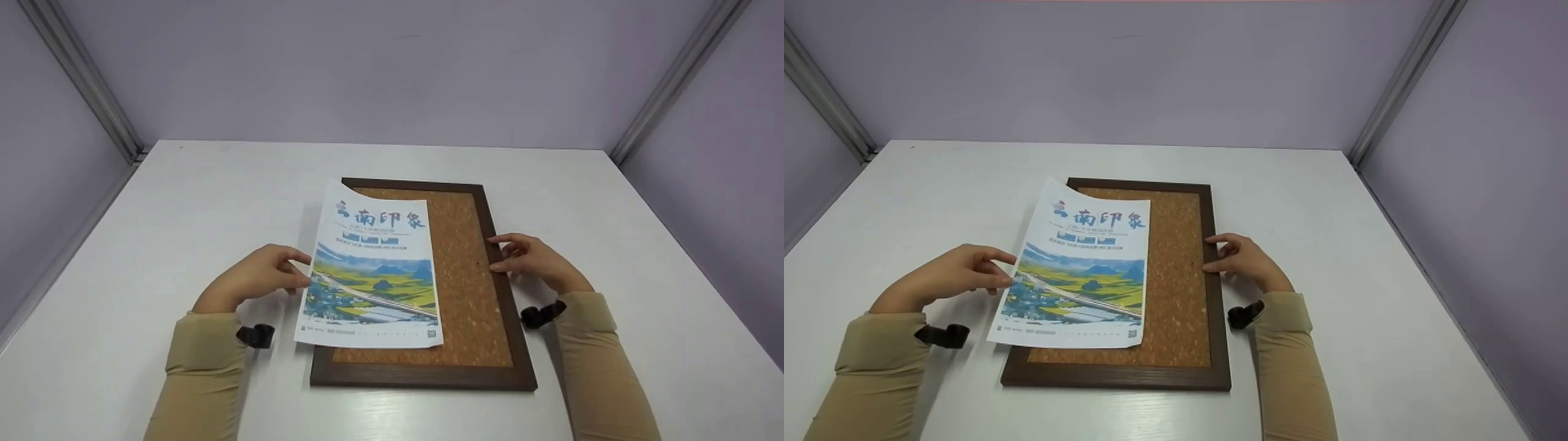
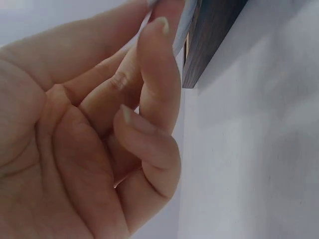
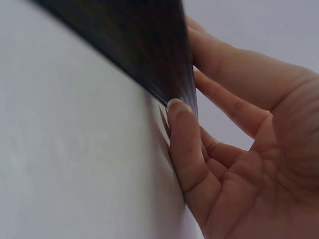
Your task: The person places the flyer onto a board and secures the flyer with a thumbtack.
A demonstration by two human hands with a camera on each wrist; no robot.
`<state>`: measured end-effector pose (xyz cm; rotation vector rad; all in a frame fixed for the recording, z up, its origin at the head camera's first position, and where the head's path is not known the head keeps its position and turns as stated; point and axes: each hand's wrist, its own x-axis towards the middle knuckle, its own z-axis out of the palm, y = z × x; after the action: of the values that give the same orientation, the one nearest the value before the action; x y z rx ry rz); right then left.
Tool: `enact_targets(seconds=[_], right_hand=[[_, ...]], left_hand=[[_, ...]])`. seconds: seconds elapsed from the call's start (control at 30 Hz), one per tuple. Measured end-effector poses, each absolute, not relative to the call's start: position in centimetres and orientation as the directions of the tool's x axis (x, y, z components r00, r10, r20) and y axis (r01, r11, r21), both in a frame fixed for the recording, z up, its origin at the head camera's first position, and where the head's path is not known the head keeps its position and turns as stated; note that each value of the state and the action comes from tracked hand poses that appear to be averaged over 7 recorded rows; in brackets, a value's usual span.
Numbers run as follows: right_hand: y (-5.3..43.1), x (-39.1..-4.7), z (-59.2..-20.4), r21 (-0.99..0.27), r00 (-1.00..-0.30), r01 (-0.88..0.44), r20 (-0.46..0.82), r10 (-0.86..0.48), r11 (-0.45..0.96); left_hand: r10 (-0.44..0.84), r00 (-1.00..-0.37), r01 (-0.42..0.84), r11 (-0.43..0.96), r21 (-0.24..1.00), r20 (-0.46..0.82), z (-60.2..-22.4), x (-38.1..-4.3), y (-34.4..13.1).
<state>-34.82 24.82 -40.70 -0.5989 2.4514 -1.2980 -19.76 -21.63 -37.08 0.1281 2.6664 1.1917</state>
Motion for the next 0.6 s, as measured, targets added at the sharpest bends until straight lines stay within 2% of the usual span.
enact_targets(seconds=[0.6], right_hand=[[22.6,-33.2,-41.5,-0.819,-0.896,-0.197,-0.072,-0.438,0.538]], left_hand=[[0.185,-0.969,0.018,0.721,0.693,-0.167,-37.1,-20.1,-21.6]])
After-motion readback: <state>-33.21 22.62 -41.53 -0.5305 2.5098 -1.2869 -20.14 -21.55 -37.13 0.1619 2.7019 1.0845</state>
